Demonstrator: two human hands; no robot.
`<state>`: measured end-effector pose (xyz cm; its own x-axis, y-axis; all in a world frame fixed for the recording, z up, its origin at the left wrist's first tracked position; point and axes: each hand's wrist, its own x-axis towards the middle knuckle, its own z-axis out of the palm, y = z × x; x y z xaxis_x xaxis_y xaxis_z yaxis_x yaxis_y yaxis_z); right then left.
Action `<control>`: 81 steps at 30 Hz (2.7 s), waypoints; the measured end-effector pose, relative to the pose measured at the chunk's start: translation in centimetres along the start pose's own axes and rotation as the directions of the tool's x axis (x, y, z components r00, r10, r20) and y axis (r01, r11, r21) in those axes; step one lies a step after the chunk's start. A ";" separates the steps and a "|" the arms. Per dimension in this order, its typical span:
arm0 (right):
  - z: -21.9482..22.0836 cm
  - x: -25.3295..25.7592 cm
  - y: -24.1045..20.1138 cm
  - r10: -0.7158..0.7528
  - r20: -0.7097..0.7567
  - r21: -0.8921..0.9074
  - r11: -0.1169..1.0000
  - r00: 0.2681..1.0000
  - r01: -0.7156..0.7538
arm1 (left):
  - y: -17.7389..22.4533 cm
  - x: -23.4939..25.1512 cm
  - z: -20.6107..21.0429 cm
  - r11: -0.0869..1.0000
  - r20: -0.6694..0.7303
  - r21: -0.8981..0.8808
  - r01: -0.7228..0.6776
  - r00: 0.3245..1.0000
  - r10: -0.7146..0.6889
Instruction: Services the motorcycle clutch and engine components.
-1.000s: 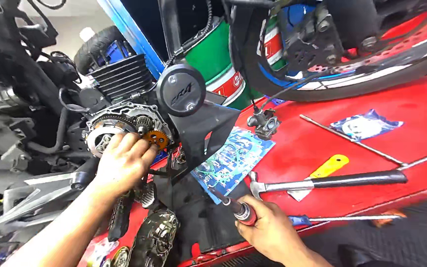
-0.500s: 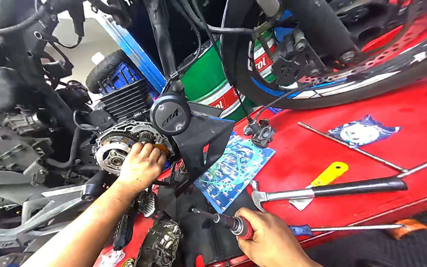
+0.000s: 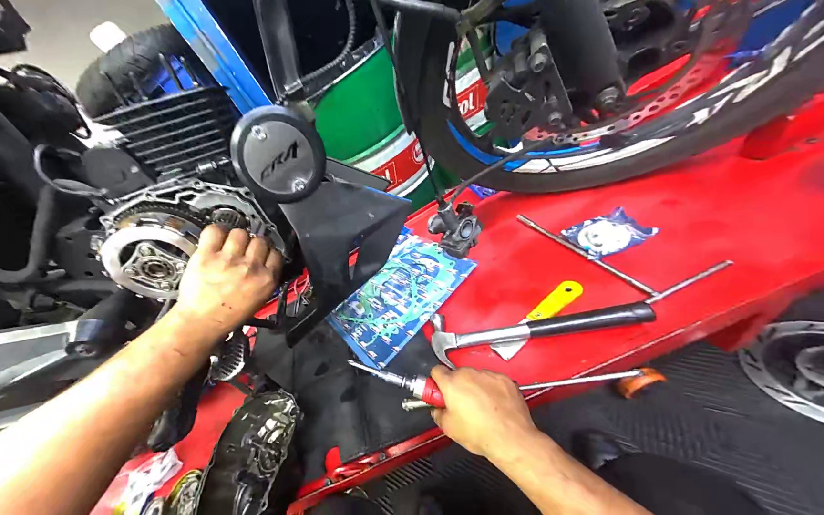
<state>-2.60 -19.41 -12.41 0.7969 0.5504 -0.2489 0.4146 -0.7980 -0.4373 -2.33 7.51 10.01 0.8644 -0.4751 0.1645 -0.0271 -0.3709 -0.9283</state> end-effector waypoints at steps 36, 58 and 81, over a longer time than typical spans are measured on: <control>0.8 3.0 2.9 0.155 -0.241 -0.044 0.984 0.958 -0.170 | 1.9 2.4 -1.6 0.973 0.306 0.232 -0.011 0.950 -0.062; 1.1 1.6 3.0 0.040 -0.450 -0.008 0.999 0.892 -0.048 | 1.4 2.7 -2.5 0.991 0.437 0.081 0.103 0.890 -0.128; 4.2 1.7 1.6 -0.209 -0.609 -0.054 0.974 0.765 0.222 | 1.2 2.4 -4.8 0.958 0.588 -0.172 0.230 0.804 -0.088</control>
<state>-2.43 -18.75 -17.12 0.7909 0.4381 0.4272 0.6045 -0.6680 -0.4340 -2.70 2.06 10.90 0.9926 0.1203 0.0174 0.0869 -0.6019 -0.7938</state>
